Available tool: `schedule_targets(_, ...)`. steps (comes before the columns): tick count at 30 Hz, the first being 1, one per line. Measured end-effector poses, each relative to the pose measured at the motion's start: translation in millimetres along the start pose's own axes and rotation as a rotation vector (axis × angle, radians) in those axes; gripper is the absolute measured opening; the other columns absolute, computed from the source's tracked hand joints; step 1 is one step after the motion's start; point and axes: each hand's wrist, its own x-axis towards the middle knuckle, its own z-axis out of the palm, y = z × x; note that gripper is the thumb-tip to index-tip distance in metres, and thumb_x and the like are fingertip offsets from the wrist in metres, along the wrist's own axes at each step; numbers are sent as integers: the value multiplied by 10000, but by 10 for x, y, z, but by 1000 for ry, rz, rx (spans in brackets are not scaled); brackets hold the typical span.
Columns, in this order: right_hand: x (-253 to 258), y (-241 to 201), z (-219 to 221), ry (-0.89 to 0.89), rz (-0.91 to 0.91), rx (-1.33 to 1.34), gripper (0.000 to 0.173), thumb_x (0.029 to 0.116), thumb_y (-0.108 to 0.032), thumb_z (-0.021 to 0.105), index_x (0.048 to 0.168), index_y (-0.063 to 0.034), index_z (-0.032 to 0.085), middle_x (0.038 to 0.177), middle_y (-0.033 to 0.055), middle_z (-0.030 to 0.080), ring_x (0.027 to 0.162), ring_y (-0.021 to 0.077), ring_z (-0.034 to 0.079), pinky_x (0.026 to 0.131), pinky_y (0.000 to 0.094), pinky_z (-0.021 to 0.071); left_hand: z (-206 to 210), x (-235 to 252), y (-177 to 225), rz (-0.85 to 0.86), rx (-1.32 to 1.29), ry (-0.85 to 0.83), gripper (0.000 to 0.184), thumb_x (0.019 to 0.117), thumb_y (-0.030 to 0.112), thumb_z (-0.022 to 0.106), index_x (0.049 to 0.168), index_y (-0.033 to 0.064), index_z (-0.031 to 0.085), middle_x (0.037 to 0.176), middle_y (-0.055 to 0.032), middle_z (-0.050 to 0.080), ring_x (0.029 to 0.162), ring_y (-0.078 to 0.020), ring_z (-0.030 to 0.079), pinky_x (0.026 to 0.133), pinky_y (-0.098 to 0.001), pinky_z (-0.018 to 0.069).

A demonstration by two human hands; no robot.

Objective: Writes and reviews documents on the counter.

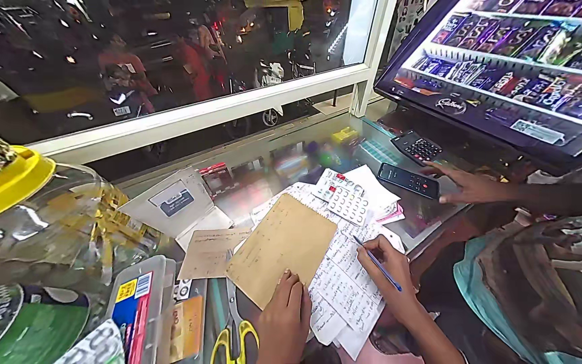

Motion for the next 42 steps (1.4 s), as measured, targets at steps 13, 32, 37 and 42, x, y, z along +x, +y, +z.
schedule_targets(13, 172, -3, 155, -31, -5, -88, 100, 815, -162, 636, 800, -63, 626, 612, -34, 559, 534, -8, 520, 498, 156, 406, -19, 3, 6, -6, -4, -15, 212, 902, 164, 602, 852, 29, 757, 1017, -115, 780, 1027, -279, 754, 781, -373, 626)
schedule_targets(32, 47, -408, 151, -78, 311, 887, 162, 936, -87, 539, 815, -157, 621, 676, -22, 661, 620, 110, 689, 738, 342, 645, 19, -10, -1, 274, -31, 18, 264, 955, 246, 582, 763, 123, 716, 874, -11, 763, 948, -162, 750, 839, -280, 603)
schedule_targets(37, 37, -495, 341, -89, 308, 799, 151, 866, -5, 547, 827, -146, 583, 699, -26, 698, 636, 97, 712, 654, 258, 620, -28, -6, 21, 255, -39, -33, 232, 943, 217, 622, 768, 103, 723, 887, -33, 762, 950, -170, 752, 841, -294, 609)
schedule_targets(42, -60, -224, 510, 62, 114, 638, 226, 888, 58, 459, 906, -158, 523, 694, -130, 666, 584, 1, 638, 539, 180, 537, -86, 4, 79, 198, -89, -149, 236, 983, 184, 611, 861, 36, 748, 1015, -128, 767, 996, -264, 753, 837, -372, 619)
